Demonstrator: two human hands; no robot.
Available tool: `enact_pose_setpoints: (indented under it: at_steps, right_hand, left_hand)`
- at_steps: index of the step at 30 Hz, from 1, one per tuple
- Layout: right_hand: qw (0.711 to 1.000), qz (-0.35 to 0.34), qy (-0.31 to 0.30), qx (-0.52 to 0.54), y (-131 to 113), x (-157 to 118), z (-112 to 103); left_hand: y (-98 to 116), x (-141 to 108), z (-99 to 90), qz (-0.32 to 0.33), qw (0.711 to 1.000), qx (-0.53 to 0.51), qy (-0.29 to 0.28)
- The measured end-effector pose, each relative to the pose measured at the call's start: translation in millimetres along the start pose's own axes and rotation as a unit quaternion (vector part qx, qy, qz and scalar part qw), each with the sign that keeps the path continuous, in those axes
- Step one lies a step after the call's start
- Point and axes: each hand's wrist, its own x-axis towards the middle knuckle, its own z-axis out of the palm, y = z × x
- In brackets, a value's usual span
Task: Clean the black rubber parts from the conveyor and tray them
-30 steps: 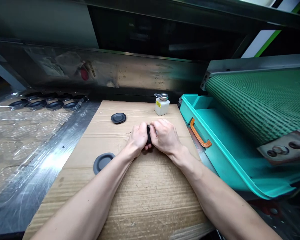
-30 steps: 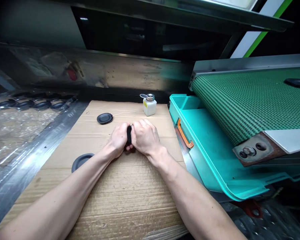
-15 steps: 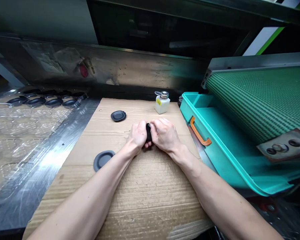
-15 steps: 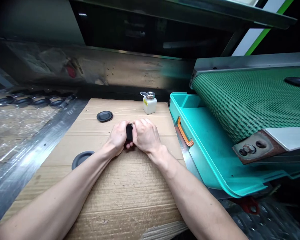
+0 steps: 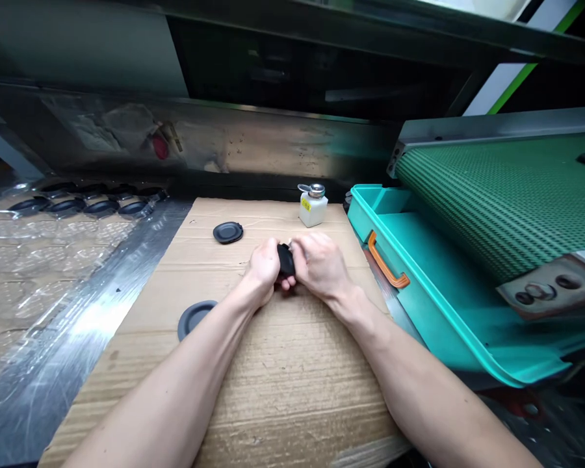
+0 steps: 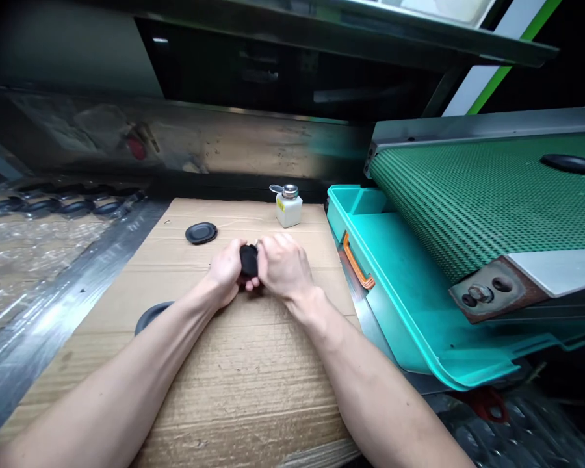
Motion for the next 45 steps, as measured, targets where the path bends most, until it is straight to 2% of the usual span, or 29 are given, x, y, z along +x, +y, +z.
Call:
enact_pose_setpoints:
  at_steps: [3, 6, 10, 17, 22, 26, 31, 38, 45]
  right_hand:
    - [0.998, 0.036, 0.057, 0.007, 8.8, 3.1, -4.8]
    - [0.996, 0.056, 0.072, 0.02, 14.1, 4.4, -5.9]
    - [0.994, 0.072, 0.065, 0.049, 11.8, 3.4, -4.8]
    - [0.993, 0.087, 0.029, 0.079, 3.7, 5.2, -9.0]
    - [0.993, 0.068, 0.008, 0.1, 5.1, 4.5, -6.2]
    - [0.989, 0.035, -0.006, 0.145, 6.2, 3.0, -1.3]
    - [0.99, 0.016, -0.023, 0.139, 7.0, 5.1, -2.0]
    - [0.992, -0.019, -0.044, 0.114, 10.4, 5.5, -4.6]
    - [0.993, -0.035, -0.018, 0.111, 4.3, 8.7, -0.9]
  left_hand:
    - [10.2, 4.9, -4.5, -0.08, 0.994, -0.078, -0.015]
    - [15.0, 10.3, -12.9, -0.13, 0.983, -0.125, -0.034]
    - [14.4, 13.2, -18.6, -0.141, 0.978, -0.141, -0.056]
    - [14.5, 12.6, -17.2, -0.139, 0.978, -0.143, -0.054]
    - [13.7, 13.5, -17.5, -0.135, 0.978, -0.145, -0.061]
    - [11.7, 9.7, -11.0, -0.106, 0.985, -0.118, -0.072]
    - [6.9, -0.4, 2.6, -0.046, 0.998, -0.021, -0.033]
    - [2.8, -1.7, 5.3, -0.034, 0.999, 0.005, -0.012]
    - [-2.8, -1.0, 4.6, 0.01, 0.999, 0.033, -0.012]
